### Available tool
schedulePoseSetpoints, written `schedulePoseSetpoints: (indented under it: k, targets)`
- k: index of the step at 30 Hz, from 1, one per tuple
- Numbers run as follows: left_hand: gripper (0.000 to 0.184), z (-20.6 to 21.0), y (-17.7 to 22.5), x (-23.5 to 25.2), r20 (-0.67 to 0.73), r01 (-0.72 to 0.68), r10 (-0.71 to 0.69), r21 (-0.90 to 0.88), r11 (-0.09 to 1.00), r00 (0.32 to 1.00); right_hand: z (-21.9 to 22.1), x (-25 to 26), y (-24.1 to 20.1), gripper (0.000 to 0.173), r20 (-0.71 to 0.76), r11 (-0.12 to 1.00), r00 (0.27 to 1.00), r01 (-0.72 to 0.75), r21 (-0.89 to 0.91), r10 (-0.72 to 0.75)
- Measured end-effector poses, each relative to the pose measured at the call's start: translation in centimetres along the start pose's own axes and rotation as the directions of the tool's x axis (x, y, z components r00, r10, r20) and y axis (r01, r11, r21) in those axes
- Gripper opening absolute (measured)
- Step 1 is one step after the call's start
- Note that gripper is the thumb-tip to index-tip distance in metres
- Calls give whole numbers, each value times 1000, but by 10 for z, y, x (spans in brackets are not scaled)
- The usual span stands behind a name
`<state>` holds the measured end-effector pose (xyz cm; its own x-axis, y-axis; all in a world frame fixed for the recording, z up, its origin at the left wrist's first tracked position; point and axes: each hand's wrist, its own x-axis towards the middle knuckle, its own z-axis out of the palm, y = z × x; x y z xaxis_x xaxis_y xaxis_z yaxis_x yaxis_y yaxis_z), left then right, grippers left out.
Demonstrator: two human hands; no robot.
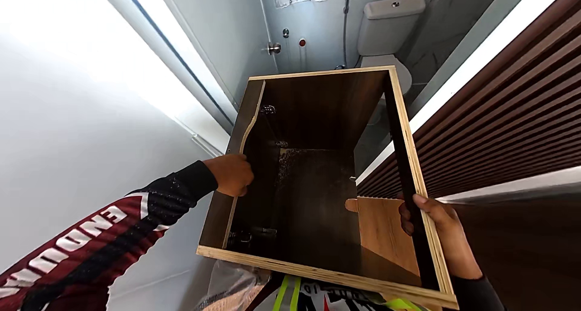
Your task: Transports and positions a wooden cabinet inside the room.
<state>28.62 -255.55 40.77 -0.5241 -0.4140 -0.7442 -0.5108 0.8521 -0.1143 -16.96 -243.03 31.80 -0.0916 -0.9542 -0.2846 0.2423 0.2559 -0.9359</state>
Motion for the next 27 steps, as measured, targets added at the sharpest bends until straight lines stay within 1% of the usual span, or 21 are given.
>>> schedulePoseSetpoints:
  k: [3, 5, 7, 9, 11, 12, 13, 15, 18, 20, 22, 24, 27]
  targets:
    - [37, 4, -21, 15, -4, -48, 48, -13, 999, 999, 6, 23, -1, 42, -9, 998, 999, 39, -44, -39]
    - [39, 3, -35, 21, 15, -53, 53, -25, 998, 998, 14, 37, -4, 40, -26, 996, 997, 65, -66, -67]
    - [40, 0, -51, 24, 3, -44, 44, -20, 999, 999, 23, 48, -11, 40, -40, 993, 995, 90, -79, -93]
    - [38, -4, -71, 24, -77, -33, 32, -15, 999, 997, 32, 57, -21, 41, -48, 988, 991, 117, -96, -122]
    - [36, -10, -90, 23, -221, -33, 33, 3, 999, 975, 36, 68, -35, 41, -47, 985, 989, 138, -105, -143]
    - [36, -18, -98, 21, -269, -29, 32, 12, 999, 963, 39, 73, -45, 39, -45, 984, 987, 147, -104, -152]
    - [36, -31, -107, 17, -279, -18, 24, 24, 1000, 960, 42, 79, -55, 38, -41, 983, 986, 155, -98, -159]
    - [36, -63, -127, 11, -243, 14, -2, 48, 999, 970, 49, 91, -79, 39, -41, 982, 985, 163, -96, -168]
    - [35, -106, -164, 7, -235, 62, -45, 66, 996, 971, 61, 111, -122, 41, -39, 985, 987, 153, -85, -157]
    - [36, -132, -185, 5, -214, 115, -100, 58, 992, 972, 69, 123, -149, 45, -27, 991, 993, 115, -71, -117]
    - [37, -155, -201, 3, -218, 156, -147, 25, 987, 965, 73, 134, -174, 46, 1, 994, 997, 82, -65, -82]
    - [37, -172, -214, 5, -213, 165, -158, 16, 986, 964, 75, 139, -189, 46, -5, 997, 998, 60, -38, -60]
    - [37, -180, -223, 14, -193, 156, -147, 30, 987, 970, 77, 141, -191, 45, -29, 999, 999, 36, -24, -37]
